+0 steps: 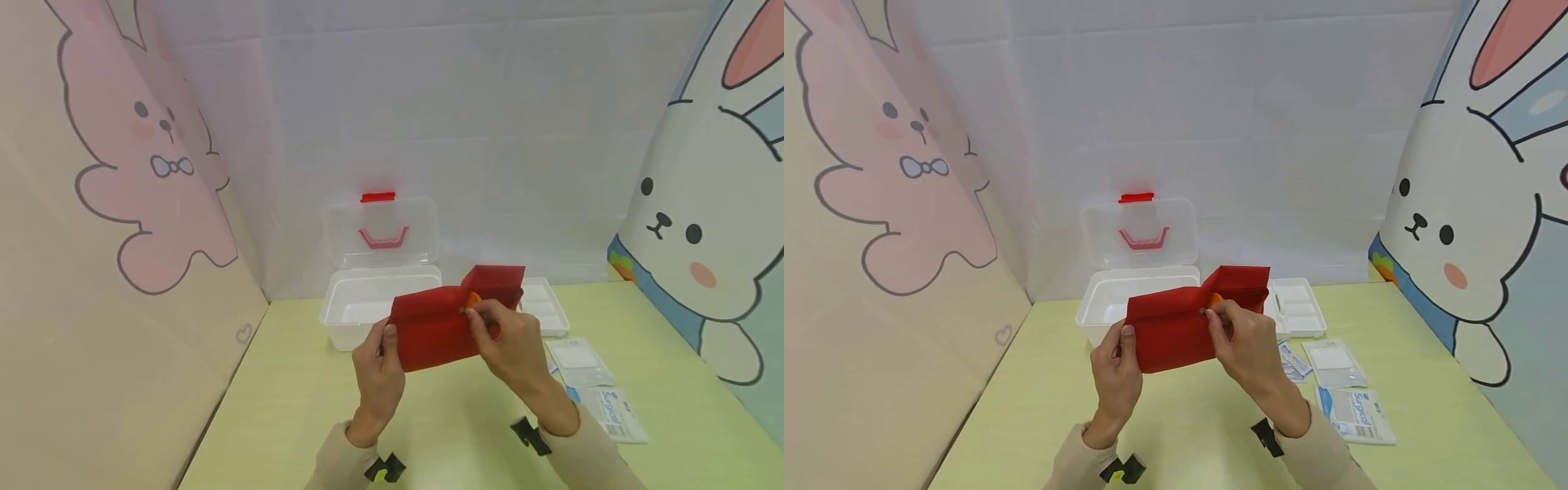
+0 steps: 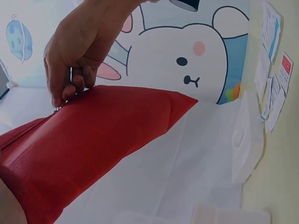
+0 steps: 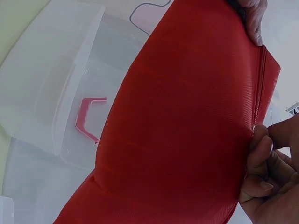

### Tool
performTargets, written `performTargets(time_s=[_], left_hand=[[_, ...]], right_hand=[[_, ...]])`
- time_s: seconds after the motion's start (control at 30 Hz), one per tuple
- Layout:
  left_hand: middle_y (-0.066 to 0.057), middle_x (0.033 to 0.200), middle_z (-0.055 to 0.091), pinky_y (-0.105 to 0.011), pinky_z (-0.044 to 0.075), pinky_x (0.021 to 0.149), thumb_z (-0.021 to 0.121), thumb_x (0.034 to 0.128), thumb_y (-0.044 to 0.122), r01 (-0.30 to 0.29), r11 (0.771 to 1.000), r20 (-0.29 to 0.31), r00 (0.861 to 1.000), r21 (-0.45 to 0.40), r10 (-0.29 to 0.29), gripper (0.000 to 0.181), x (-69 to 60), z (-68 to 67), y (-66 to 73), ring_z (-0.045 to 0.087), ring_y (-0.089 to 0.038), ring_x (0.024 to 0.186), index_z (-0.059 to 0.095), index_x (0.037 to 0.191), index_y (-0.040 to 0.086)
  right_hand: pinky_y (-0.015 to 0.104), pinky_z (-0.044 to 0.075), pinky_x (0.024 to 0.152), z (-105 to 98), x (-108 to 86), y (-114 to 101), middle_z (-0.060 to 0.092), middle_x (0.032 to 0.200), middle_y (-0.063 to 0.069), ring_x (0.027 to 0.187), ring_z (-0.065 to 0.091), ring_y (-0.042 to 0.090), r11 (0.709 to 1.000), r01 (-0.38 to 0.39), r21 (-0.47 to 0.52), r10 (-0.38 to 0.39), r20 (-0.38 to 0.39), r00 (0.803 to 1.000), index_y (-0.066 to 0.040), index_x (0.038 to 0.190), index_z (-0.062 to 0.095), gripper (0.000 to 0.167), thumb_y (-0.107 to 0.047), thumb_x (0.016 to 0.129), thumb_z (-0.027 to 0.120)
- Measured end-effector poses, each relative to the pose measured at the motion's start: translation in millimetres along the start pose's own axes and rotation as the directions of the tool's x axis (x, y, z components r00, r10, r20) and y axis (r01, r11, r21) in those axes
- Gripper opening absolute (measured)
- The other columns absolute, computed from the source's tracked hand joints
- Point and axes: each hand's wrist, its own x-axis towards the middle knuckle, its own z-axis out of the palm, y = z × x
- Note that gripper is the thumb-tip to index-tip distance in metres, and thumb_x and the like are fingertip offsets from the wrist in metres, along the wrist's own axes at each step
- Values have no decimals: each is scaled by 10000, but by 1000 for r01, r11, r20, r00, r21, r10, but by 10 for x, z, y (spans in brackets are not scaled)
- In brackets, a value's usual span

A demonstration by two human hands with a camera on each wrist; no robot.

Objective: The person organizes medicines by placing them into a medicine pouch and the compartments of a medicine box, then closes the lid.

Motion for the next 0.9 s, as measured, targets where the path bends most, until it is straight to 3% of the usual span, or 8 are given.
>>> performTargets(time_s=[0.33,0.53,0.7,0.9], left_hand=[[-169,842,729,-261,574,611,517,944,-78,29,1000,2,1000,-3,-29,210,-25,-55,-35,707,-242,687,687,1045,-7],[-159,785,698,-216,542,590,487,978,-40,114,993,-100,989,24,-111,207,27,-267,-97,667,-179,672,680,1043,0],[-184,869,727,-266,578,600,463,989,-38,107,994,-69,992,-6,-108,226,63,-352,-139,708,-188,716,670,1075,-16],[-158,842,727,-260,573,591,467,995,-16,108,994,-85,991,-5,-108,219,66,-352,-159,699,-158,698,677,1056,1]], right_hand=[[183,459,505,-11,-29,39,702,677,58,529,581,94,999,-34,-30,34,17,999,-11,840,683,109,40,771,749],[153,367,523,-203,-38,302,640,595,40,512,507,82,983,-131,-126,124,-58,991,-6,814,663,76,53,801,709],[109,371,555,-312,-60,408,656,619,48,538,512,83,977,-165,-135,163,-24,986,8,856,670,62,48,822,703],[97,369,567,-323,-55,405,657,623,47,547,532,94,975,-182,-128,181,-17,983,2,854,670,49,39,835,696]])
